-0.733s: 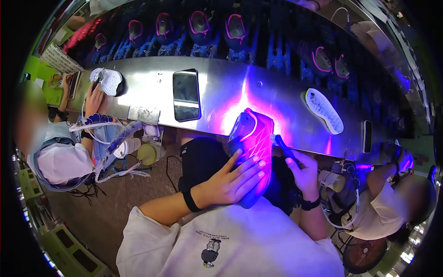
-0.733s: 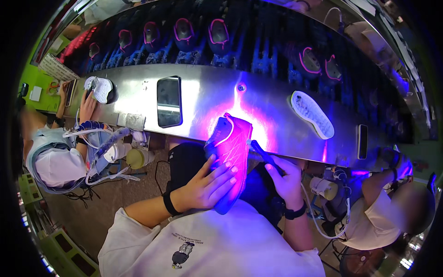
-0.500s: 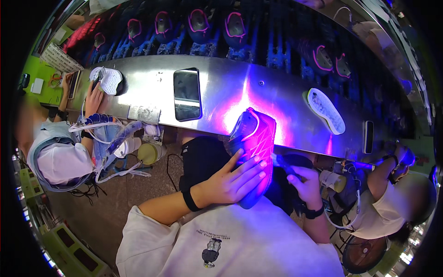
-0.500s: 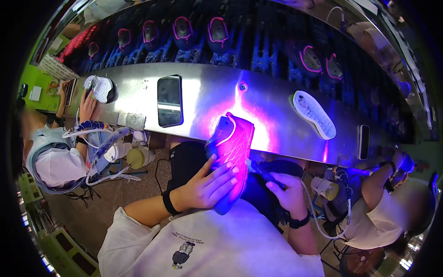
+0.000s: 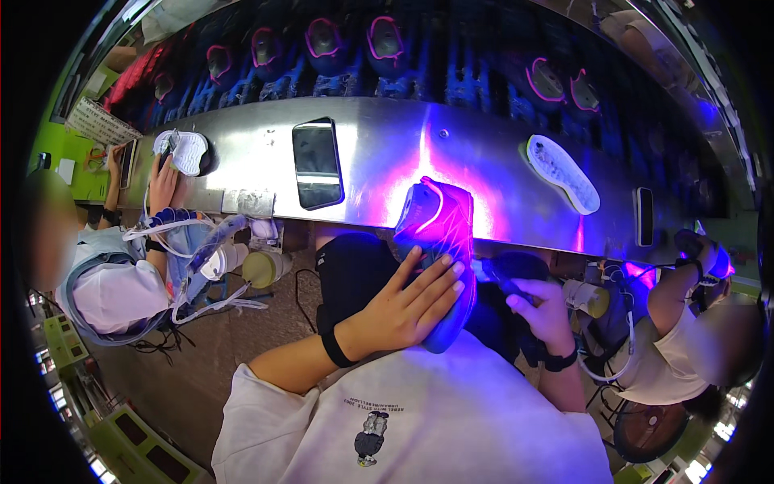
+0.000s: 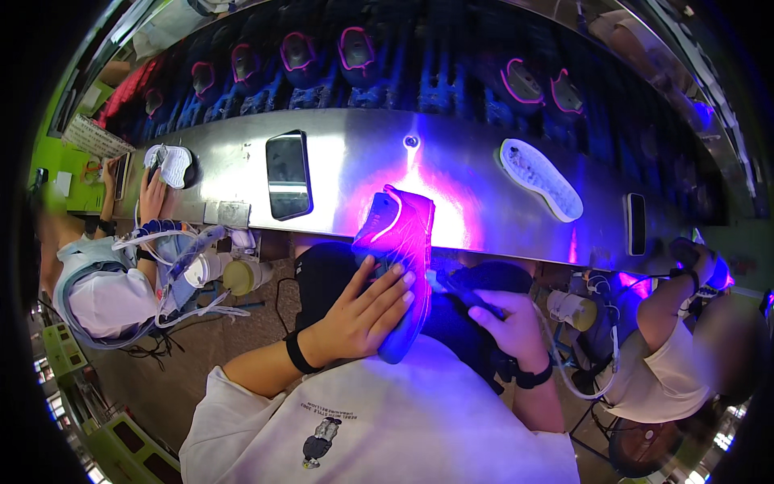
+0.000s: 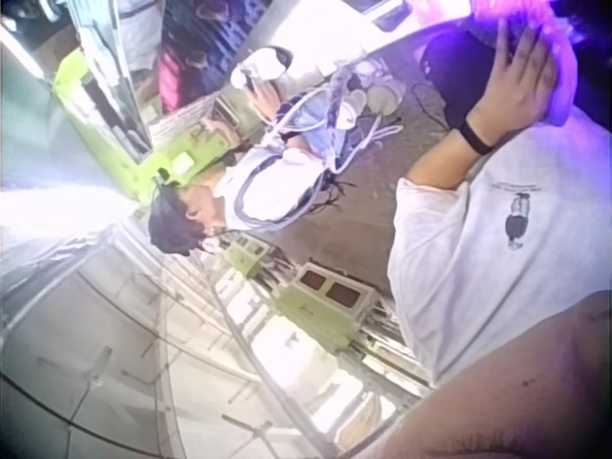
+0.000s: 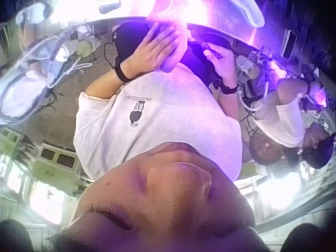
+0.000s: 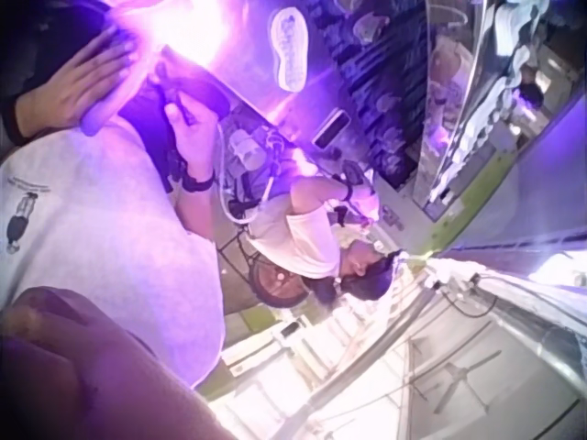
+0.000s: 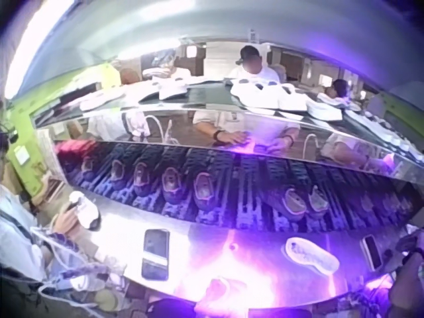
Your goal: Applying adhesive or primer to shoe components at a manufacturing production line.
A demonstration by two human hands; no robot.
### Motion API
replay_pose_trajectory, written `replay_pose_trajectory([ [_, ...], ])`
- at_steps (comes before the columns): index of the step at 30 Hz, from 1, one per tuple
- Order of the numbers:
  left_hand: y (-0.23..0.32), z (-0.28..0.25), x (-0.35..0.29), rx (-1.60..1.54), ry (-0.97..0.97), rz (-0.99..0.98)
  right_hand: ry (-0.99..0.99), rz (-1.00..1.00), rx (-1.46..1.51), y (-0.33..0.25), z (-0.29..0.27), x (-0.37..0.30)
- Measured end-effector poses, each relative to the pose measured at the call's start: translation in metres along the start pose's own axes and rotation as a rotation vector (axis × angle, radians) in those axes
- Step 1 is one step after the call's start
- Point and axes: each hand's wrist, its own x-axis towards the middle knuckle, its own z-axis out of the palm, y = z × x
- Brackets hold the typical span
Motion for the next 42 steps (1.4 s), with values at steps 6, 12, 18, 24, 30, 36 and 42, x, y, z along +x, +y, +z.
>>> replay_pose_trajectory([
  [6,0.016,0.004,0.014,-0.018,0.026,-0.049,-0.006,0.001,0.137,0.000,-0.001,-0.034],
  [12,0.033,0.005,0.037,-0.057,0.028,-0.133,0.078,-0.046,0.214,0.006,0.000,-0.048],
  [18,0.044,0.011,0.051,0.004,0.006,-0.139,0.127,-0.070,0.233,0.003,-0.015,-0.047],
  [24,0.052,0.022,0.043,0.038,0.059,-0.161,0.056,-0.073,0.224,-0.004,-0.012,-0.027],
  [30,0.051,0.019,0.053,0.017,0.037,-0.174,0.078,-0.106,0.243,0.012,-0.022,-0.047],
  [36,0.052,0.014,0.060,0.036,0.021,-0.194,0.064,-0.136,0.167,-0.001,-0.028,-0.034],
  [42,0.052,0.007,0.082,0.024,0.029,-0.204,0.080,-0.059,0.284,0.004,-0.026,-0.063],
])
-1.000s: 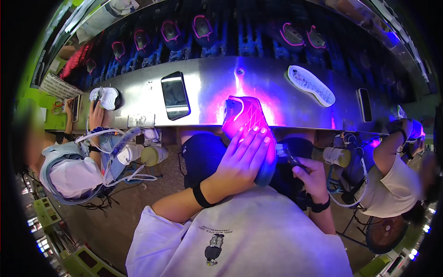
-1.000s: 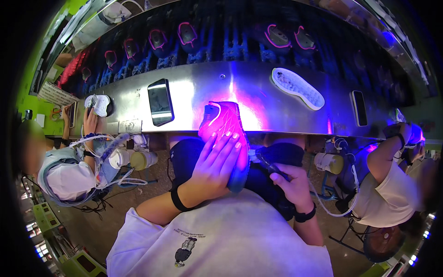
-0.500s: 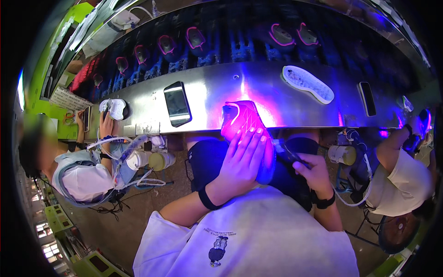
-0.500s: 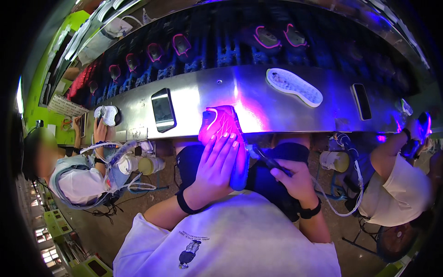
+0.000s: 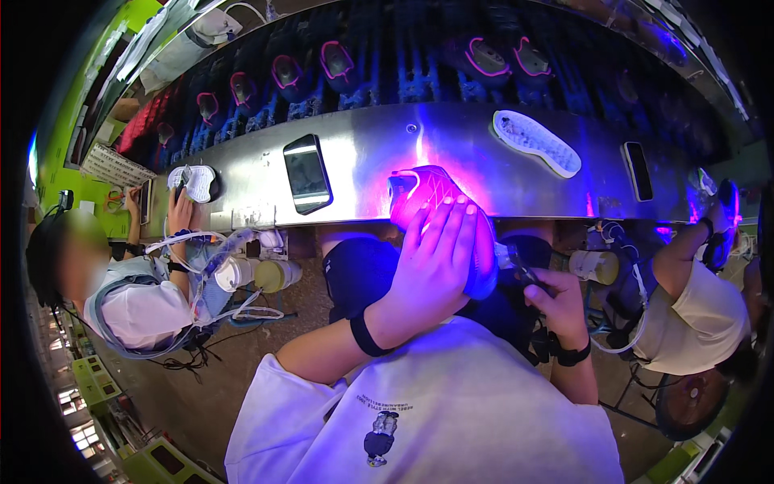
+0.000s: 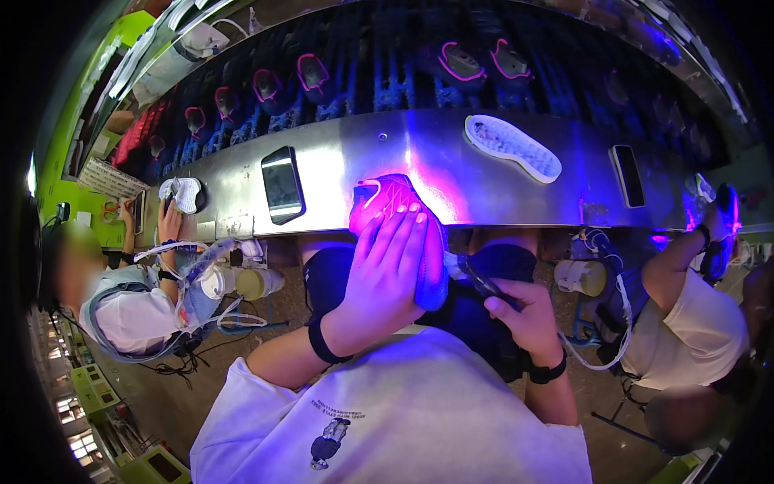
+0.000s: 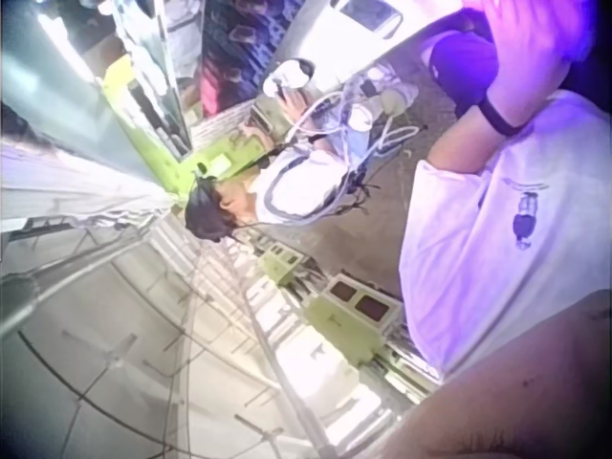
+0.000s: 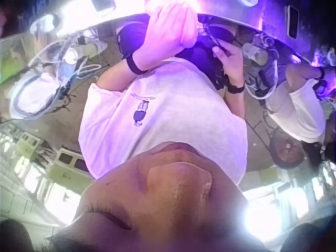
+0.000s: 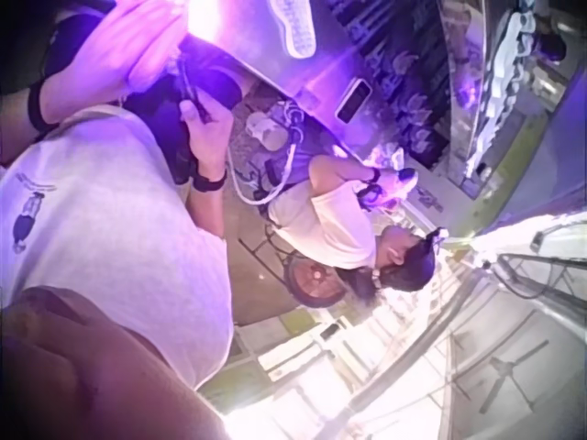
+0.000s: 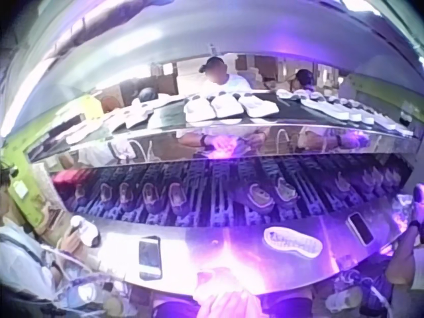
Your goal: Applying adhesive or primer to shoe components at a manufacturing production line.
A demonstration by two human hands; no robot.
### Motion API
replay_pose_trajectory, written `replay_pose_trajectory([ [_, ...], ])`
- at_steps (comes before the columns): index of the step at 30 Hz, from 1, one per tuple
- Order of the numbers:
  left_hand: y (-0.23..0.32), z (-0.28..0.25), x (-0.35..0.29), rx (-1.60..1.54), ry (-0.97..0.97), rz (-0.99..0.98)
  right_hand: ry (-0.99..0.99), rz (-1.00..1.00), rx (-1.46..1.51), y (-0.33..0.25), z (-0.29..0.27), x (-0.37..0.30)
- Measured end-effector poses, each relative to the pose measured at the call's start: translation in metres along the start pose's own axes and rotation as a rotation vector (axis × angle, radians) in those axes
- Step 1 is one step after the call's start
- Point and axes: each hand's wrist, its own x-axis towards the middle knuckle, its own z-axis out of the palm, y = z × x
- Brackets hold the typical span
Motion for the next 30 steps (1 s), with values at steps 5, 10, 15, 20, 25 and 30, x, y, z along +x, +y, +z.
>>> replay_pose_trajectory([
  [5,0.004,0.008,0.020,0.041,0.059,0.011,0.076,0.008,0.046,0.002,0.002,-0.022],
  [10,0.009,0.017,0.042,0.097,0.132,-0.026,0.258,0.020,0.015,-0.003,0.009,-0.035],
  [15,0.005,0.017,0.057,0.090,0.117,-0.056,0.447,-0.138,-0.356,-0.028,0.007,-0.029],
  [20,-0.008,0.025,0.073,0.033,0.205,-0.054,0.392,-0.156,-0.586,-0.063,-0.015,-0.014],
  [25,-0.026,0.008,0.094,-0.103,0.160,-0.086,0.319,-0.292,-0.693,-0.079,-0.024,0.019],
  [30,-0.049,0.000,0.109,-0.133,0.017,-0.093,0.307,-0.376,-0.787,-0.098,-0.030,0.053],
])
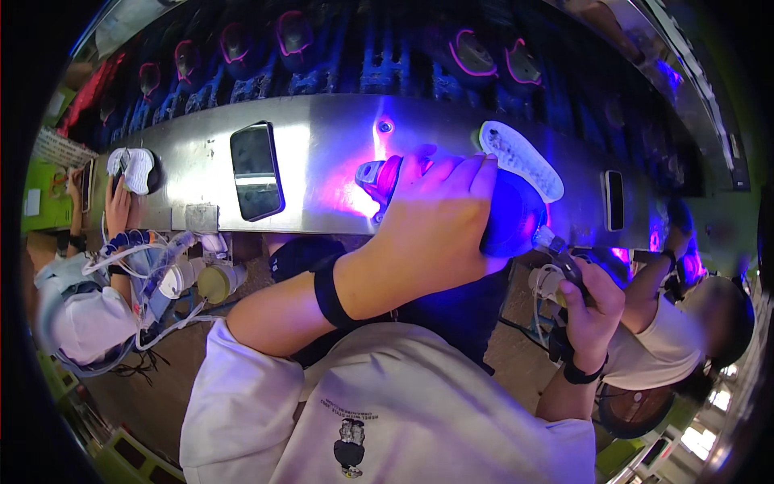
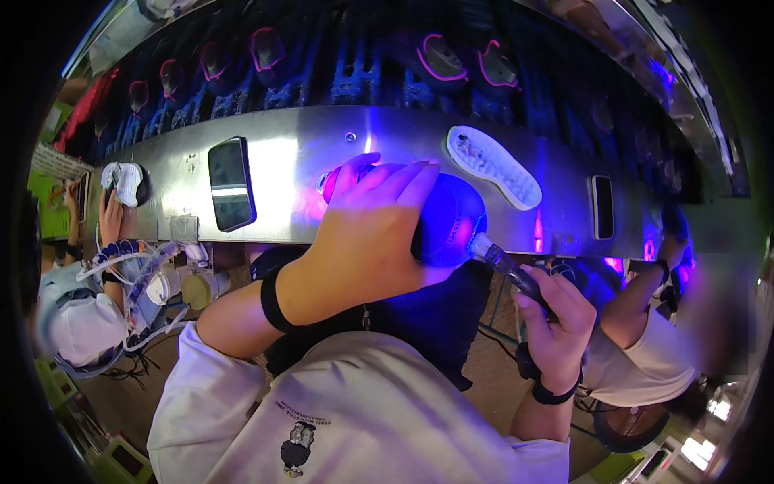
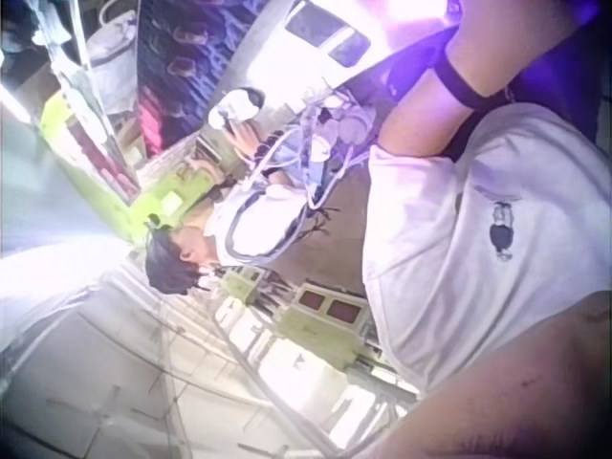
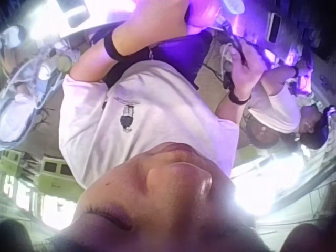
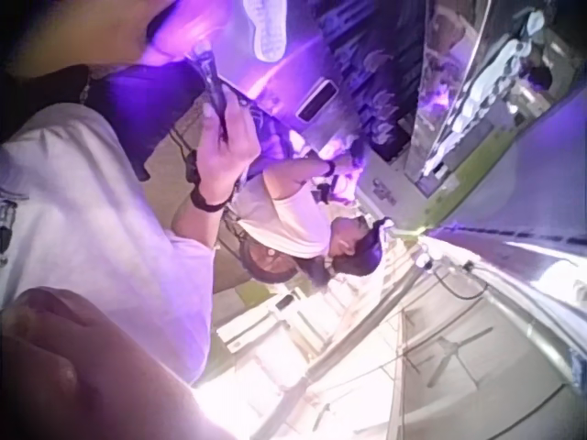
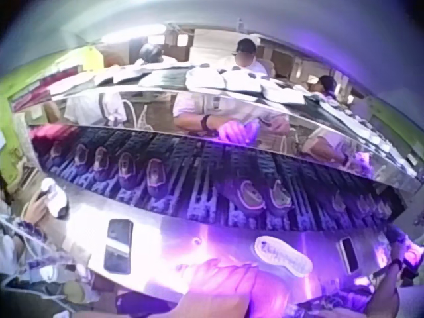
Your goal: Applying adhesive or primer to shoe components at a manufacturing production line.
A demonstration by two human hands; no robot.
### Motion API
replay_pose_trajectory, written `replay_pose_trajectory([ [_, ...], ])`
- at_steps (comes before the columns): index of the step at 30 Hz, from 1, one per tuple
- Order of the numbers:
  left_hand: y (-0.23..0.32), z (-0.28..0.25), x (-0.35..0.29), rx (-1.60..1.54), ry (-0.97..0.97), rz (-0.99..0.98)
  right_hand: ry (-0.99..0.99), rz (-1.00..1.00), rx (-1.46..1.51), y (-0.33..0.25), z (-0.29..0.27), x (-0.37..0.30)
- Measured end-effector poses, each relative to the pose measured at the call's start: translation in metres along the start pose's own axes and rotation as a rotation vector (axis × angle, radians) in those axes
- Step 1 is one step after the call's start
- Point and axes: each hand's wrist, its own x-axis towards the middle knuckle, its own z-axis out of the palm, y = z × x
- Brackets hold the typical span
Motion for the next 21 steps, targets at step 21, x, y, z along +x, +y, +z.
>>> replay_pose_trajectory([
  [21,-0.041,-0.038,-0.080,-0.380,-0.127,0.111,-0.226,0.027,0.503,-0.028,0.014,0.052],
])
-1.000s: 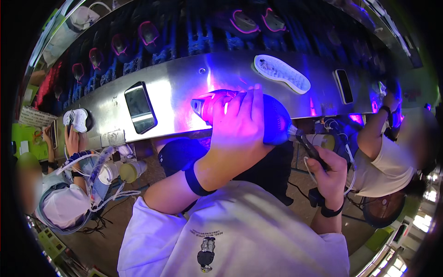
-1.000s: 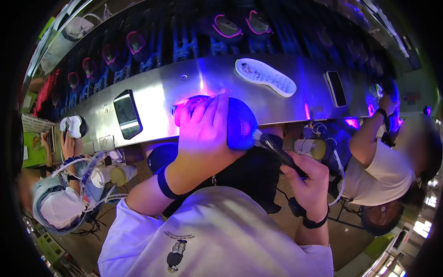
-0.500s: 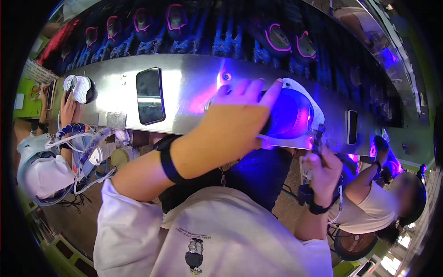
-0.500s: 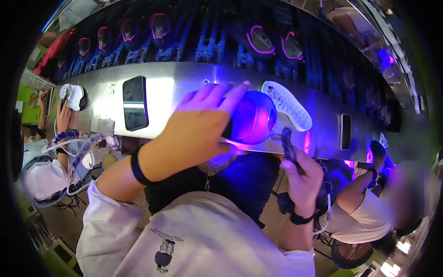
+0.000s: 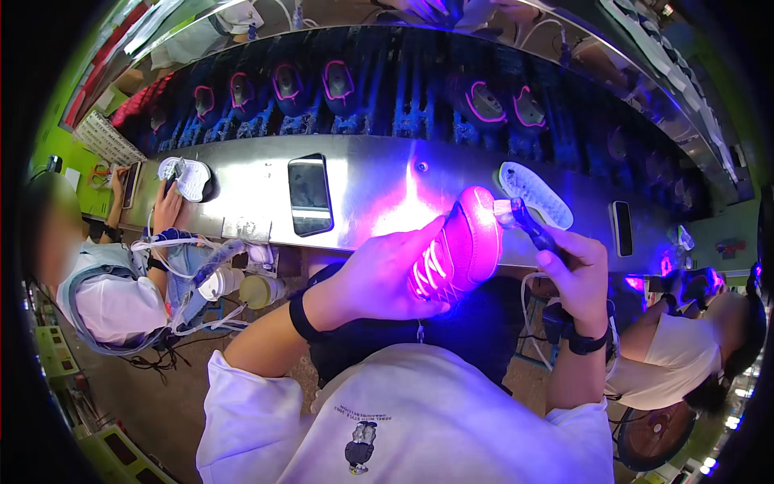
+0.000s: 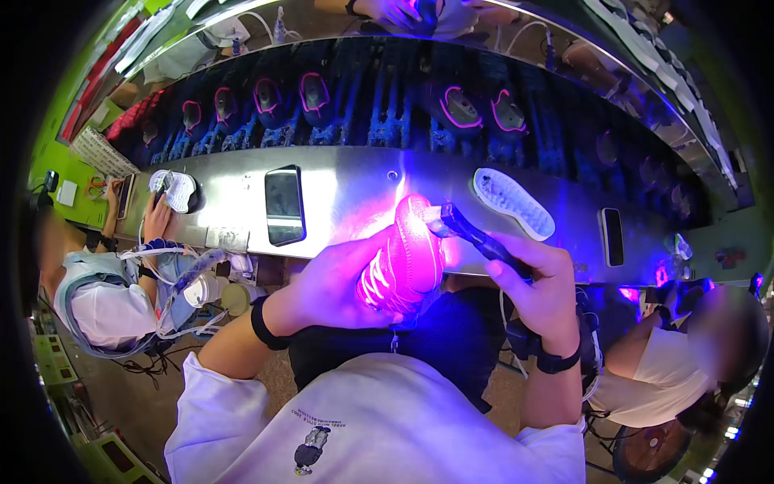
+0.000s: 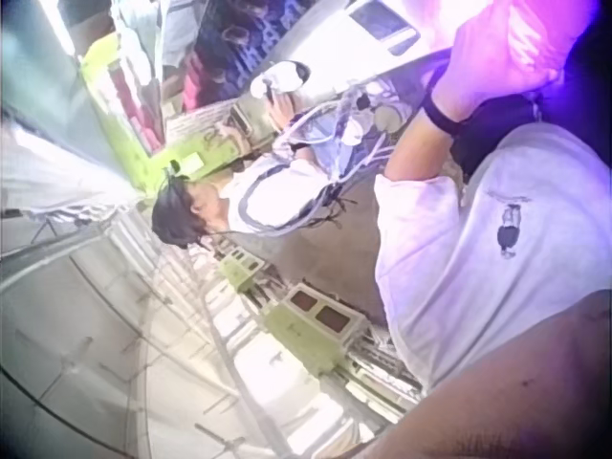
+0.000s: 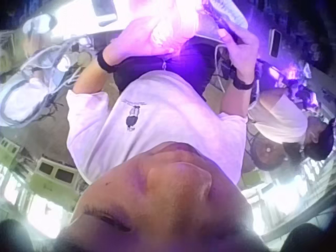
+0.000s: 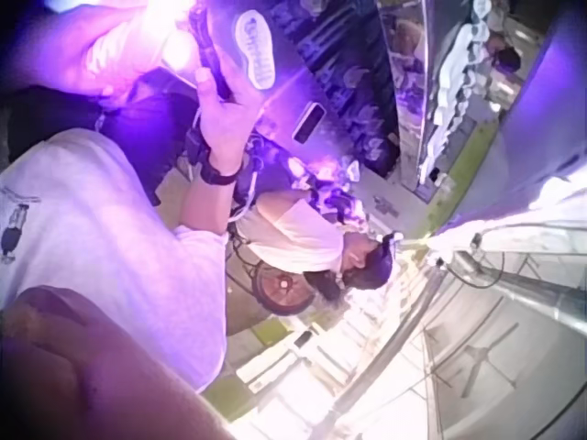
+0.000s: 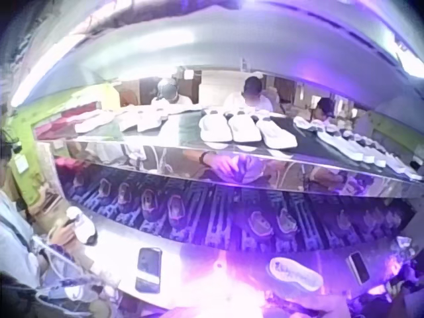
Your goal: Applying adhesive or primer to shoe components at a manufacturing production line.
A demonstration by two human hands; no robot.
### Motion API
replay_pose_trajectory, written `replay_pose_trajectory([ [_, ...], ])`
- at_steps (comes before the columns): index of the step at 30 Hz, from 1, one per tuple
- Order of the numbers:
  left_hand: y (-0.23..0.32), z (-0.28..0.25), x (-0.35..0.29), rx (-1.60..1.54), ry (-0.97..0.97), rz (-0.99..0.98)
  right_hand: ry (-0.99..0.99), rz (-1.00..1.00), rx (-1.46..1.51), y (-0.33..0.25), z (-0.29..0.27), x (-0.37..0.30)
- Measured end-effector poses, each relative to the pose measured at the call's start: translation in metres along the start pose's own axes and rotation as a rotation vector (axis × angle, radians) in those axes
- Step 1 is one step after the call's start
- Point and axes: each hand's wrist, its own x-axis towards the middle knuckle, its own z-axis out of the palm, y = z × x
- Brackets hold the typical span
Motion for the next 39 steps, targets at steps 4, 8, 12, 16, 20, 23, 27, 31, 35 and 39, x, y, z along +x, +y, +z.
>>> replay_pose_trajectory([
  [4,0.016,-0.007,-0.001,-0.144,-0.082,0.016,0.037,-0.082,-0.001,0.000,-0.001,-0.014],
  [8,0.029,-0.008,-0.001,-0.225,-0.146,-0.067,0.009,-0.005,-0.010,-0.003,-0.008,-0.023],
  [12,0.041,-0.010,0.004,-0.354,-0.147,-0.091,-0.034,0.004,0.019,-0.001,-0.013,-0.030],
  [16,0.049,-0.007,0.008,-0.544,-0.171,-0.208,-0.053,0.030,0.012,0.005,-0.016,-0.033],
  [20,0.049,0.003,0.013,-0.562,-0.134,-0.226,-0.050,0.075,0.069,0.016,-0.014,-0.037],
  [23,0.050,0.009,0.020,-0.755,-0.135,-0.425,-0.023,0.106,0.065,0.029,-0.011,-0.039],
  [27,0.039,0.023,0.024,-0.946,-0.122,-0.582,-0.064,0.165,0.061,0.051,-0.005,-0.059],
  [31,0.029,0.037,0.031,-1.049,-0.093,-0.664,-0.059,0.150,0.066,0.061,-0.014,-0.073],
  [35,0.038,0.039,0.043,-1.051,-0.123,-0.743,0.015,0.163,-0.016,0.061,-0.018,-0.050],
  [39,0.040,0.040,0.050,-1.018,-0.118,-0.737,0.122,0.153,0.006,0.073,-0.011,-0.048],
])
